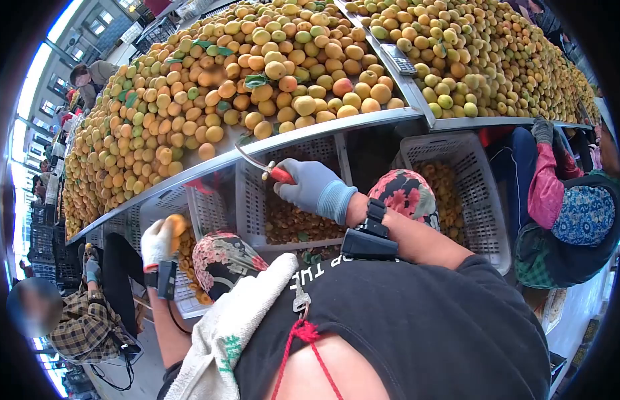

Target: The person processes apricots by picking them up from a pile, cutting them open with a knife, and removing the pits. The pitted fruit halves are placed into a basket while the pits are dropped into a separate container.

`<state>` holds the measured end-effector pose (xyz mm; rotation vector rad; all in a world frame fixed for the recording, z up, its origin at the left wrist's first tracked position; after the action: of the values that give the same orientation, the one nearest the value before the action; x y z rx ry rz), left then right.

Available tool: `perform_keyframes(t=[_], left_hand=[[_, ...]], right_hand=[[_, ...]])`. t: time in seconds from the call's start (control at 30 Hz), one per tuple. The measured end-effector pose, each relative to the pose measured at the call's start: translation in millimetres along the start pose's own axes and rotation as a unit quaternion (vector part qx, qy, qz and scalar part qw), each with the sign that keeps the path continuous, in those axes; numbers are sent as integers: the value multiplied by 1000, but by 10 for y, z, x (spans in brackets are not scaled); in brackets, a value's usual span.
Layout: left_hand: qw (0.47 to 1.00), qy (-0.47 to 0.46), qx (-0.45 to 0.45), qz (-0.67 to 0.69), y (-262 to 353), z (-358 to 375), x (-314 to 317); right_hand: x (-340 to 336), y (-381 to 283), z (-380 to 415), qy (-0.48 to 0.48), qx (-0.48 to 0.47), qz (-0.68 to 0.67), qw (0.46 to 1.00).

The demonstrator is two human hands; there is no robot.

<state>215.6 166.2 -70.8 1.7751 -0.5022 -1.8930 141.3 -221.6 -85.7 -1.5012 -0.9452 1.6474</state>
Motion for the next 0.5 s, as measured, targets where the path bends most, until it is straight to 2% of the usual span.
perform_keyframes(t=[0.03, 0.07, 0.1, 0.13, 0.17, 0.23, 0.3, 0.37, 0.43, 0.5], left_hand=[[986, 34, 5, -164, -262, -112, -232], [952, 108, 64, -281, -425, -240, -439], [897, 242, 132, -344, -191, -177, -599], [958, 168, 84, -215, -127, -339, -555], [992, 88, 33, -79, 69, -472, -419], [994, 64, 88, -8, 753, -573, -82], [971, 82, 170, -144, 1015, -1016, 322], [967, 20, 99, -236, 1254, -1244, 692], [953, -54, 127, -270, 1292, -1479, 1108], [950, -62, 155, -263, 1229, -1680, 1336]], right_hand=[[34, 43, -12, -6, 3, -18, 1000], [76, 66, -35, -10, -8, -37, 999], [114, 100, -71, -10, -9, -38, 999], [136, 135, -101, -2, -7, -50, 999], [156, 156, -122, 6, -4, -61, 998], [116, 66, -132, 19, 8, -80, 997], [18, -14, -156, 40, -3, -128, 991], [-65, -12, -167, 55, -15, -109, 992], [-106, -49, -170, 44, -55, -148, 986], [-110, 54, -197, 46, -43, -168, 984]])
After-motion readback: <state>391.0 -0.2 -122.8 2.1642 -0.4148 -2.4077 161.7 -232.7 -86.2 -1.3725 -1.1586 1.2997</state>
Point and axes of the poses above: each hand's wrist, its own z-axis away from the middle knuckle, its own x-axis out of the palm, y = z × x, the point moved 10 cm from there along -z, towards the middle knuckle, and after that the axes turned 1 degree about -z, right-handed, at the moved point
